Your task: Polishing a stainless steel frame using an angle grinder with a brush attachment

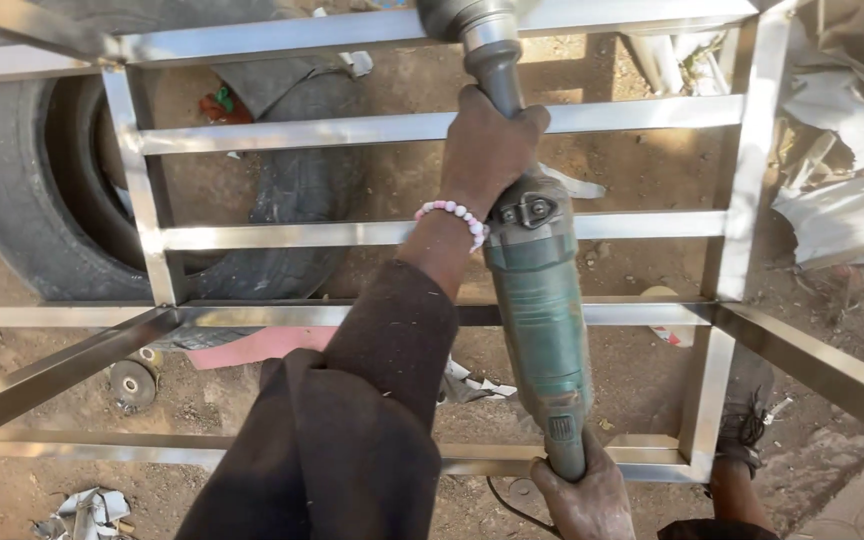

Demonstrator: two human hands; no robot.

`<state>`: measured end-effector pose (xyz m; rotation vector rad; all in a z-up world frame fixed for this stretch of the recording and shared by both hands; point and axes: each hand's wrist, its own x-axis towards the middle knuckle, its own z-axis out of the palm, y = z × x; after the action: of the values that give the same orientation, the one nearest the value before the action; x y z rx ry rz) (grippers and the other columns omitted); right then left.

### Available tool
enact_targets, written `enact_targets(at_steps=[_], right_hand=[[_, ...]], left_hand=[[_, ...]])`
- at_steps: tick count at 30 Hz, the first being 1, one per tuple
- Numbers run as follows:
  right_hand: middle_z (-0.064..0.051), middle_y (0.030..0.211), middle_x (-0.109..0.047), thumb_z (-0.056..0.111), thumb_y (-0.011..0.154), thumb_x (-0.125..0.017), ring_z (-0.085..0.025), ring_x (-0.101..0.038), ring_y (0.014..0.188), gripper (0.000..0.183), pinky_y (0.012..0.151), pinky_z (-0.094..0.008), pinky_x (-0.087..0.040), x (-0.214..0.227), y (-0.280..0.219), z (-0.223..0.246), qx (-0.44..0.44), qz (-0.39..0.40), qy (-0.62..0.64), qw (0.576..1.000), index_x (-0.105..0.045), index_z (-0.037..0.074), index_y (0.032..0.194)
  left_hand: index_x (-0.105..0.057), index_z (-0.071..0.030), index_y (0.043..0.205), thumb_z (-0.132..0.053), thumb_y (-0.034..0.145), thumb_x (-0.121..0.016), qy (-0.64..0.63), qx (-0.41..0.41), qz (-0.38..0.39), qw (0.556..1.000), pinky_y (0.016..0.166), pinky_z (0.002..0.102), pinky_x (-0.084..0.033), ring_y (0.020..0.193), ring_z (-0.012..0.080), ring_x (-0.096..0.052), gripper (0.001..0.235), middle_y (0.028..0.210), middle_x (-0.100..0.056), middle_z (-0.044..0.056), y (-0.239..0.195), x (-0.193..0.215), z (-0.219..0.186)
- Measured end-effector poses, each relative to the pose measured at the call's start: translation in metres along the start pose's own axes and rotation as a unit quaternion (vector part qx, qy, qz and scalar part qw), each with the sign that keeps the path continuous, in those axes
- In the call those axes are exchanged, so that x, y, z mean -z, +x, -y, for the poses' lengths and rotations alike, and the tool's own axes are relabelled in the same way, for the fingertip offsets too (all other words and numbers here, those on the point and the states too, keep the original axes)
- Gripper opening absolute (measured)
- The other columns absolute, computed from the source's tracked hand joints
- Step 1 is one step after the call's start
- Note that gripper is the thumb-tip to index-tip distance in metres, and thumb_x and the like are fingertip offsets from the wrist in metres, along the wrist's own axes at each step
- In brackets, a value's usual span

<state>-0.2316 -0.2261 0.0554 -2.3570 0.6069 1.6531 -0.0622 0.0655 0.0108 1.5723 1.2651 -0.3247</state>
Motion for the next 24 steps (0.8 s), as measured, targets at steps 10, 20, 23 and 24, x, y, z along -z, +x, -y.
enact_targets(at_steps=[10,20,23,24], right_hand=[[-0.019,0.062,-0.062,0.018,0.071,-0.081,-0.03,-0.054,0.058,0.028,0.064,-0.046,-0.043,0.067,0.039,-0.059,-0.051,-0.042,0.194,0.979,-0.071,0.007,0.094],[-0.013,0.075,-0.065,0.017,0.07,-0.082,-0.027,-0.055,0.071,0.023,0.073,-0.042,-0.043,0.022,0.015,-0.017,-0.033,-0.012,0.133,0.991,-0.072,0.011,0.09],[-0.014,0.085,-0.069,0.028,0.069,-0.077,-0.029,-0.063,0.08,0.036,0.078,-0.042,-0.048,-0.013,-0.008,0.02,-0.03,0.012,0.028,0.999,-0.071,0.016,0.102],[-0.013,0.079,-0.064,0.03,0.068,-0.075,-0.028,-0.055,0.076,0.031,0.075,-0.042,-0.046,-0.029,-0.011,0.027,0.002,0.021,0.011,1.0,-0.068,0.015,0.094]], left_hand=[[-0.054,-0.005,0.117,-0.042,0.07,-0.059,0.082,-0.038,0.086,0.992,0.084,0.049,-0.058,0.108,0.0352,-0.071,0.06,0.116,-0.074,0.014,-0.014,-0.151,-0.073],[-0.049,-0.005,0.127,-0.033,0.076,-0.059,-0.013,0.012,0.073,0.997,0.074,0.047,-0.06,0.098,0.0322,-0.071,0.059,0.113,-0.069,0.011,-0.022,-0.033,-0.044],[-0.05,-0.004,0.126,-0.037,0.072,-0.061,-0.034,0.009,0.028,0.999,0.08,0.049,-0.057,0.099,0.0353,-0.071,0.065,0.118,-0.069,0.016,-0.003,0.027,-0.001],[-0.051,-0.005,0.123,-0.037,0.072,-0.061,-0.04,0.014,0.002,0.999,0.077,0.047,-0.057,0.094,0.0331,-0.071,0.061,0.113,-0.069,0.015,0.004,0.049,0.013]])
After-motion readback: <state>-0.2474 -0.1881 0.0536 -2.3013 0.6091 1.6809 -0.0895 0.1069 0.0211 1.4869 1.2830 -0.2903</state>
